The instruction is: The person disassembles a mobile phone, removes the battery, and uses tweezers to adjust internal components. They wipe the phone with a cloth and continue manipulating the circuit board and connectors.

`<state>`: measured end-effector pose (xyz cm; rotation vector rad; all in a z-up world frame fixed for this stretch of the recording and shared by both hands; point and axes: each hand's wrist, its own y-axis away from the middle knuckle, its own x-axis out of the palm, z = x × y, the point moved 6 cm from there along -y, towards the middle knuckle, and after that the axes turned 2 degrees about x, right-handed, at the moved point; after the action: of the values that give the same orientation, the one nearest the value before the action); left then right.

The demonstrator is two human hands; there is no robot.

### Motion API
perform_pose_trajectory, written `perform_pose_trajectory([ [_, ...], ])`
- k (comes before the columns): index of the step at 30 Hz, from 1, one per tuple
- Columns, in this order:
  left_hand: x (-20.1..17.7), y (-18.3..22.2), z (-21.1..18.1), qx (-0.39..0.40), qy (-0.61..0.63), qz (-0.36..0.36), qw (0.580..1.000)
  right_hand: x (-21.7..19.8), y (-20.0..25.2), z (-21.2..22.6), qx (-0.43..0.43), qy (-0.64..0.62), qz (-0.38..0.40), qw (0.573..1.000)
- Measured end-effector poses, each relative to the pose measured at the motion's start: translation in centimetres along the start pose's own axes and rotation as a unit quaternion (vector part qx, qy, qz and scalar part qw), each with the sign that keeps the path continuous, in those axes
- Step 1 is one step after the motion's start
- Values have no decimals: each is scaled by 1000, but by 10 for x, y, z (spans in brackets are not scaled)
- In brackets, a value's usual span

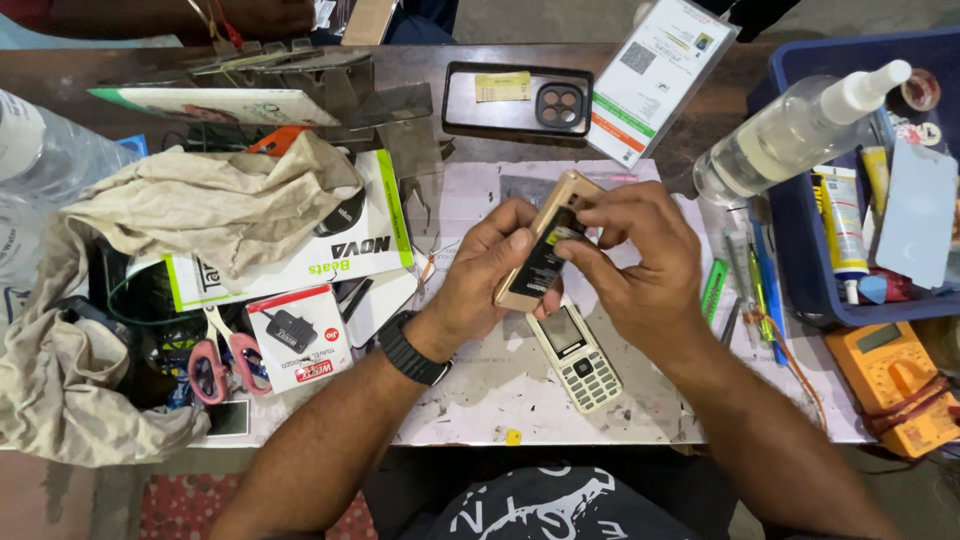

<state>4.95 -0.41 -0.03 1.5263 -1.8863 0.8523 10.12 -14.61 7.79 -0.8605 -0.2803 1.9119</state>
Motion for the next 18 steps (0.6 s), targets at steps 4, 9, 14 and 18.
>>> perform_pose_trajectory([
  [4, -7, -5, -3, 47, -139, -80, 986, 10, 2, 3, -22, 11, 40, 999],
  [9, -10, -1, -11, 122, -350, -172, 913, 29, 10, -19, 154, -186, 118, 963],
  [14, -12, -4, -20, 177, -232, -175, 940, 29, 16, -63, 325, -348, 88, 875],
  [18, -13, -5, -20, 153, -229, -170, 946, 30, 26, -84, 380, -428, 49, 818],
])
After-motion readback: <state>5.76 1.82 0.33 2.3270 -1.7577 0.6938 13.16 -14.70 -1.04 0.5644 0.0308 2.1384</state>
